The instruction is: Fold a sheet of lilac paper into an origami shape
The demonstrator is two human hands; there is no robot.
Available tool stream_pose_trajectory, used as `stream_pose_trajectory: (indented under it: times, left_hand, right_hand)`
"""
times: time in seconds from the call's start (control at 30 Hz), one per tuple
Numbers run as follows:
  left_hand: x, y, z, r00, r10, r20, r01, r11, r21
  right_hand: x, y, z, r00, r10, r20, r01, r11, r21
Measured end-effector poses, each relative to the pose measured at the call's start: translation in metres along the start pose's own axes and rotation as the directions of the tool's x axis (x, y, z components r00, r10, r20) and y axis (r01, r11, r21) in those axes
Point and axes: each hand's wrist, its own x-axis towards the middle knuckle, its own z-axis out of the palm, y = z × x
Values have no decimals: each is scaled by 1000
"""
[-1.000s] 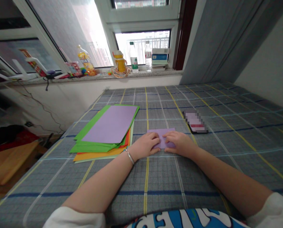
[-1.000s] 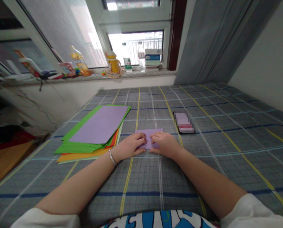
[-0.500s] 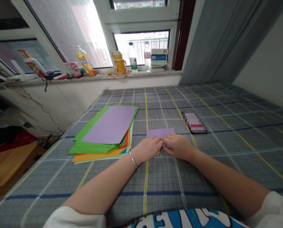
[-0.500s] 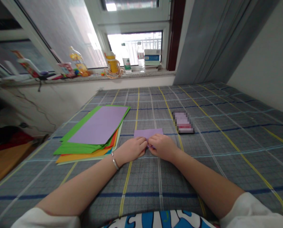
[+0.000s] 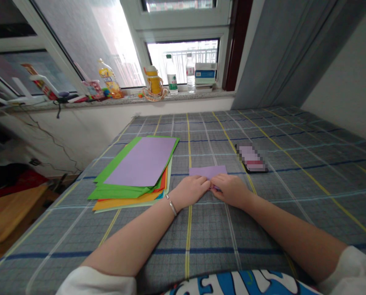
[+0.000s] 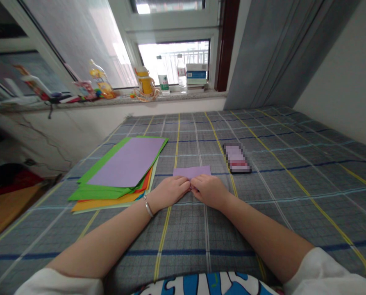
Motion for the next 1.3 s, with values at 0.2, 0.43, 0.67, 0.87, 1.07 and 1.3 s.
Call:
stream_pose_trajectory:
  times: [0.2, 0.43, 0.67, 0.87, 1.07, 1.3]
  left_hand:
    - [0, -1, 0, 1000, 18, -22, -17, 1000, 23]
    - [0, -1, 0, 997, 14, -79, -12, 1000, 26]
    - [-4, -10, -4, 989, -38, -141, 42, 999, 26]
    - [-10, -22, -5, 976, -121, -180, 126, 992, 15]
    - [-16, -34, -5, 948, -186, -259, 191, 982, -5]
    - [-17, -33, 1, 921, -185, -342, 167, 983, -82]
  right_hand:
    - [1, 1, 1, 999, 34, -5, -33, 995, 96]
    - [0, 5, -3, 998, 45, -51, -33, 976, 213]
    - [-4, 18, -5, 994, 86, -74, -69, 975, 210]
    - [-7, 29, -9, 990, 112, -91, -86, 963, 255]
    - [-12, 44, -8, 976, 178, -122, -145, 960, 239]
    - [-11, 42, -13, 946, 20, -323, 16, 994, 107]
